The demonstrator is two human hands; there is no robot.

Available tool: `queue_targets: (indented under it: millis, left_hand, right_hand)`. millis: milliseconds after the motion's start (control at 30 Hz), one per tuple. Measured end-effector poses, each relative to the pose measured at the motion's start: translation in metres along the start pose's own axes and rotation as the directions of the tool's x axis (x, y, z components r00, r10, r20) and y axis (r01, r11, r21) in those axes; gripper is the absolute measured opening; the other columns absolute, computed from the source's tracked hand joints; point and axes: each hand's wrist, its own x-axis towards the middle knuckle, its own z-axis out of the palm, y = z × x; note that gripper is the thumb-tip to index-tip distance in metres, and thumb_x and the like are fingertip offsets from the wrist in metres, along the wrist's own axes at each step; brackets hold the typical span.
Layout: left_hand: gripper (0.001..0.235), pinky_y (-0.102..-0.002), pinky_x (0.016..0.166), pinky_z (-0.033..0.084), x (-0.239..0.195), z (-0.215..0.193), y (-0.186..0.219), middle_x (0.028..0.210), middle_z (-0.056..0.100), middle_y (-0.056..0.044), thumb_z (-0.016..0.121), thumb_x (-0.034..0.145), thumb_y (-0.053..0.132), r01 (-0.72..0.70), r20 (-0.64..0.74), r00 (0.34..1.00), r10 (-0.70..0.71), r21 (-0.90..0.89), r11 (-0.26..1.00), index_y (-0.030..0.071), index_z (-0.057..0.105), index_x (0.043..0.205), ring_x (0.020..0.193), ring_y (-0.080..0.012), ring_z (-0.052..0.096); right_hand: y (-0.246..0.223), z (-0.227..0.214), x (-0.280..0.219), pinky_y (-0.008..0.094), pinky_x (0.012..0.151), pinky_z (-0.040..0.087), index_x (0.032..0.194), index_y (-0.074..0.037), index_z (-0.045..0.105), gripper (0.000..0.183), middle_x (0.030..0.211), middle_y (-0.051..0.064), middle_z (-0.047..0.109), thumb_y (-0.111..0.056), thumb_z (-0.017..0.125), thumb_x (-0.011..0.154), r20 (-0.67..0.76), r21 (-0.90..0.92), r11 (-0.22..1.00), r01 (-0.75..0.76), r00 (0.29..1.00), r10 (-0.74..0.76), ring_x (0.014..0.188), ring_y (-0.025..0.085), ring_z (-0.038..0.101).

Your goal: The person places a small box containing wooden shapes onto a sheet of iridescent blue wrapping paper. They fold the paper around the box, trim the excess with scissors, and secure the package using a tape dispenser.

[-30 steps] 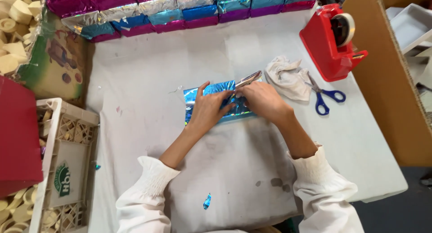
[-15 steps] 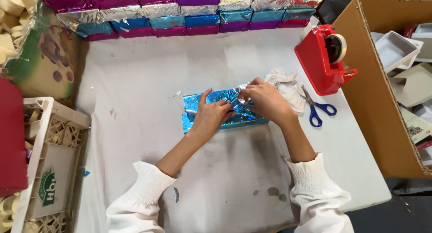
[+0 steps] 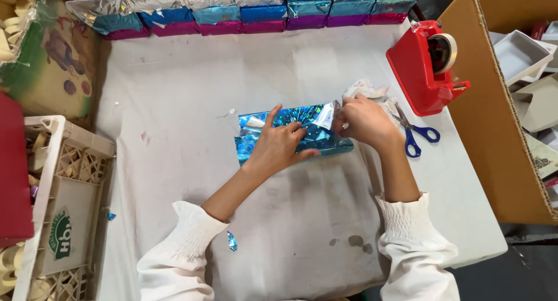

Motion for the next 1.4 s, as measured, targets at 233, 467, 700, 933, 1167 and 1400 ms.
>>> queue_targets:
  millis: [233,467,700,933,1167,1400]
  left_hand:
    - [0.058,-0.061,0.126,0.009,0.001,-0.006,-0.004,0.096,0.073,-0.005,0.079,0.076,0.053,-0.058,0.115,0.992,0.055,0.02,0.998,0.006,0.076,0.109,0.09,-0.0211,0.073]
    - [0.056,-0.06,0.128,0.008,-0.002,-0.002,-0.003,0.097,0.072,-0.006,0.081,0.077,0.051,-0.02,0.11,0.994,0.011,0.082,0.996,0.006,0.076,0.11,0.089,-0.0212,0.073]
    - [0.055,-0.063,0.126,0.008,0.0,-0.005,-0.002,0.103,0.071,-0.007,0.081,0.078,0.051,-0.045,0.171,0.985,0.026,0.106,0.993,0.005,0.076,0.11,0.091,-0.0211,0.072]
    - [0.058,-0.066,0.123,0.006,-0.002,-0.009,-0.007,0.103,0.07,-0.007,0.078,0.081,0.053,-0.082,0.143,0.987,0.079,0.016,0.997,0.004,0.076,0.113,0.095,-0.0216,0.072]
    - [0.053,-0.065,0.125,0.01,-0.004,-0.002,-0.008,0.102,0.068,-0.007,0.075,0.084,0.045,-0.107,0.15,0.984,0.099,0.051,0.993,0.003,0.075,0.116,0.097,-0.0221,0.071]
    - [0.053,-0.063,0.125,0.012,-0.004,0.003,-0.007,0.103,0.067,-0.009,0.074,0.085,0.046,-0.105,0.151,0.984,0.095,0.061,0.993,0.003,0.075,0.115,0.1,-0.0225,0.07]
  right_hand:
    - [-0.026,-0.019,0.002,0.044,0.082,0.054,0.102,-0.012,0.076,0.024,0.101,0.009,0.069,-0.03,0.08,0.087,-0.158,0.025,0.995,-0.097,0.982,0.099,0.098,0.031,0.067]
    - [-0.036,0.018,0.023,0.043,0.09,0.051,0.128,-0.008,0.071,0.042,0.135,0.012,0.068,-0.008,0.069,0.086,-0.357,0.026,0.933,0.359,0.875,-0.327,0.115,0.033,0.06]
    - [-0.016,0.018,0.017,0.041,0.088,0.053,0.094,-0.016,0.079,0.022,0.103,0.003,0.072,-0.004,0.072,0.077,-0.189,-0.122,0.979,0.163,0.964,-0.184,0.107,0.028,0.062]
    - [0.008,0.032,0.009,0.037,0.083,0.055,0.074,-0.017,0.076,0.005,0.089,0.003,0.07,-0.013,0.078,0.072,-0.003,-0.157,0.987,0.024,1.0,-0.025,0.097,0.027,0.062]
    - [-0.032,-0.03,-0.011,0.043,0.074,0.053,0.096,-0.009,0.075,0.014,0.1,0.01,0.069,-0.015,0.077,0.085,-0.346,-0.112,0.991,-0.078,0.938,0.035,0.096,0.031,0.065]
    - [-0.058,-0.008,0.007,0.042,0.091,0.055,0.103,-0.008,0.074,0.027,0.108,0.008,0.072,-0.004,0.067,0.077,-0.396,-0.004,0.916,0.4,0.841,-0.369,0.107,0.031,0.067]
